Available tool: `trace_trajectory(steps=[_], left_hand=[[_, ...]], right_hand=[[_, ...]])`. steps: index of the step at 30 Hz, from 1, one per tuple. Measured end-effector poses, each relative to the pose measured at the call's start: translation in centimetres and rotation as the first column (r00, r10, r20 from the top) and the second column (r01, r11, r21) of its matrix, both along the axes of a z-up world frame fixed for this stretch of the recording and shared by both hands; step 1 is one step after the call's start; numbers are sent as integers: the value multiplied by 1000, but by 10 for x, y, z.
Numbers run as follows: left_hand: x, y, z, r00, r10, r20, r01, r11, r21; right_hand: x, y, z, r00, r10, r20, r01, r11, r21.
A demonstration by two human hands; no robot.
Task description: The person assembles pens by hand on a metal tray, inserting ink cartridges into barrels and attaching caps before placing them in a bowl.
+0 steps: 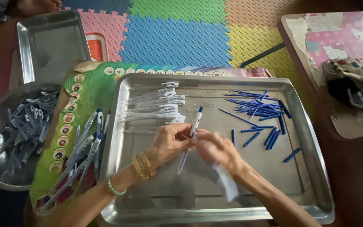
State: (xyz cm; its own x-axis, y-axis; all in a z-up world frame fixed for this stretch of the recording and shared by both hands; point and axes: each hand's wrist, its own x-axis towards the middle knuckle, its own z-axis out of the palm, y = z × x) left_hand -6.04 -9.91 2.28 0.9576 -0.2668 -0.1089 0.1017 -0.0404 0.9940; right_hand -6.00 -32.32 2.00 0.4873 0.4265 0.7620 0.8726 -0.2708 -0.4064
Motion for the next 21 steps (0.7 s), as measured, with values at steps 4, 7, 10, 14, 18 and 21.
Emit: trace_trajectory(steps=[4, 7, 10, 14, 18, 21], left_hand=[[-6, -1, 24, 999, -34, -36, 35, 999, 30], [-3, 10, 22, 995, -81, -64, 82, 997, 15], [-2, 8, 10, 982, -190, -24, 191, 979, 72], [-4, 1, 25, 960, -277, -37, 280, 952, 122], [-6, 10, 37, 959, -281, 47, 260, 930, 259], [-5, 25, 37, 958, -268, 104, 202, 886, 417]], right_hand=[[-10, 4, 49, 984, 113, -135, -107, 993, 54], [4, -19, 48, 943, -158, -293, 193, 976, 96], [14, -24, 46, 754, -16, -657, 161, 974, 161], [12, -31, 19, 625, 74, -777, 189, 952, 242], [31, -60, 1, 642, -157, -750, 373, 919, 127], [51, -104, -3, 570, -245, -785, 543, 829, 135]])
